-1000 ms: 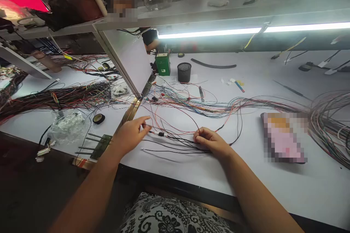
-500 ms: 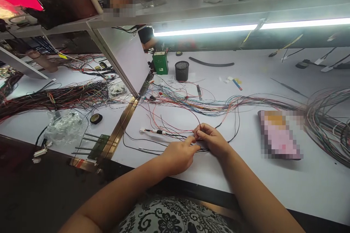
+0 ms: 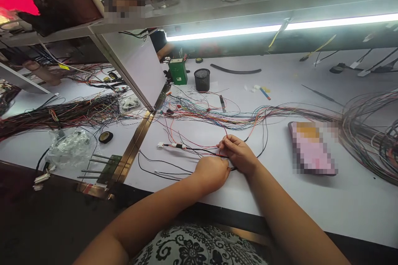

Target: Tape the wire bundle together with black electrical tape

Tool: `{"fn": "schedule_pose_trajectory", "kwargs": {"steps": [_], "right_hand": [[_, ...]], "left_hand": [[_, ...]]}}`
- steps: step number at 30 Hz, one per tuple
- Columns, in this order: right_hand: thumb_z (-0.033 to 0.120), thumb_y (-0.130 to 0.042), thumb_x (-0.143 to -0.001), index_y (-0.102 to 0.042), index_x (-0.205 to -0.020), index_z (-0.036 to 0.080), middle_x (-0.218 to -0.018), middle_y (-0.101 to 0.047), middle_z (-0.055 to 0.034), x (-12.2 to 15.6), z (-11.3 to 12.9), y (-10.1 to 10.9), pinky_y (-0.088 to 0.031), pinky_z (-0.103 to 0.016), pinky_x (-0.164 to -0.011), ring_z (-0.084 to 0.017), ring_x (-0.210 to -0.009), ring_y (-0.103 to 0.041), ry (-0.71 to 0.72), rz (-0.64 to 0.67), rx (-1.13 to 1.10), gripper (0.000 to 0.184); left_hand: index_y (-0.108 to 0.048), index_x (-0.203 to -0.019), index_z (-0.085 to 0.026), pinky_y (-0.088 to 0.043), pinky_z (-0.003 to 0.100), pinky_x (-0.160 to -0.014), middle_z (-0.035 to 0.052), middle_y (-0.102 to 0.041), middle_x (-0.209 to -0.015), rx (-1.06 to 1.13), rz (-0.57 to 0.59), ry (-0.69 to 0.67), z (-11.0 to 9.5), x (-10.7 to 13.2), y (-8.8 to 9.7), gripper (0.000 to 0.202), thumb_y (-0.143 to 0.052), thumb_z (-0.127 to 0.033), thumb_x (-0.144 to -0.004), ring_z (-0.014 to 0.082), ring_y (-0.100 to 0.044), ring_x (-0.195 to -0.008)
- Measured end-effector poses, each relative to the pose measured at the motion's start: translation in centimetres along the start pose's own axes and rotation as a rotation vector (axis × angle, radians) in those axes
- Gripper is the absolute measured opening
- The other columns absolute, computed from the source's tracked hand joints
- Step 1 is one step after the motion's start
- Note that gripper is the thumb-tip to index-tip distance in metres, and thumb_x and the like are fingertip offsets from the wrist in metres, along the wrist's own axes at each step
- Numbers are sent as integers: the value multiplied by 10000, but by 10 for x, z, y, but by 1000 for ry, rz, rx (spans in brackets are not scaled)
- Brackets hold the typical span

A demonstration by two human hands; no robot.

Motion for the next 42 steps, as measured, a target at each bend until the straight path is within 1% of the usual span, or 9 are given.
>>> {"fn": "schedule_pose_trajectory", "kwargs": {"steps": [6, 11, 14, 17, 20, 26, 32, 38, 42], "right_hand": [[468, -631, -824, -543, -811, 218, -770, -577, -2, 2, -2, -1, -426, -278, -688, -139, -717, -509, 3, 14, 38, 265], [429, -650, -826, -563, -833, 212, -776, -591, 1, 5, -6, -2, -409, -264, -657, -128, -704, -509, 1, 27, 26, 234], [437, -650, -826, -558, -842, 209, -794, -585, -5, 7, -9, -3, -401, -254, -604, -123, -675, -500, -33, 24, 49, 246], [463, -625, -837, -550, -855, 210, -838, -583, -16, 10, -13, -3, -398, -254, -569, -125, -666, -498, -74, 39, 112, 265], [461, -593, -862, -574, -857, 209, -835, -591, -21, 11, -9, -4, -436, -288, -696, -149, -761, -524, -20, 68, 277, 252], [475, -531, -892, -594, -893, 224, -859, -612, -22, 13, -10, -12, -434, -310, -758, -171, -818, -545, 10, 164, 585, 260], [419, -491, -912, -593, -904, 238, -877, -598, -15, 16, -12, -31, -428, -335, -774, -172, -825, -540, 137, 297, 931, 207], [299, -553, -854, -587, -904, 249, -917, -598, -11, 16, -18, -39, -435, -344, -779, -181, -870, -536, 140, 343, 1058, 78], [276, -562, -836, -564, -900, 235, -883, -579, -18, 16, -22, -39, -434, -346, -734, -183, -818, -522, 156, 349, 1107, 76]], "left_hand": [[-664, -923, -112, -540, 378, -643, 149, -696, -849, -13, 127, 62, -9, -10, 3, 263, -499, -303, -848, 277, -673, -773], [-598, -997, -102, -536, 377, -586, 137, -668, -847, -26, -31, 2, -14, -5, 5, 221, -460, -205, -859, 272, -663, -717], [-596, -982, -115, -529, 374, -550, 125, -657, -871, -47, -33, -20, -13, 0, 4, 217, -458, -108, -815, 271, -657, -699], [-624, -937, -102, -531, 355, -573, 130, -660, -850, -56, 50, 19, -3, 7, 4, 190, -478, -105, -817, 264, -661, -740], [-641, -962, -92, -526, 348, -597, 139, -658, -869, -96, 130, 91, 14, 16, 6, 194, -520, -168, -831, 268, -659, -789], [-652, -1000, -80, -495, 355, -579, 160, -620, -968, -151, 156, 251, 55, 44, 16, 244, -546, -193, -811, 262, -637, -778], [-691, -828, -123, -438, 431, -761, 118, -611, -983, -236, -105, 219, 86, 71, 46, 160, -572, -220, -782, 277, -517, -985], [-688, -788, -141, -397, 433, -736, 101, -628, -903, -279, -206, 468, 159, 113, 65, 144, -558, -199, -780, 279, -528, -931], [-666, -836, -207, -392, 391, -763, 58, -587, -921, -241, -474, 462, 182, 143, 78, 134, -542, -252, -858, 233, -524, -903]]}}
Point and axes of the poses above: each hand's wrist, its own x-axis away from the middle knuckle, its own y-axis out of the back of the hand, z = x × y, the point moved 6 cm from there along -x, towards the middle knuckle
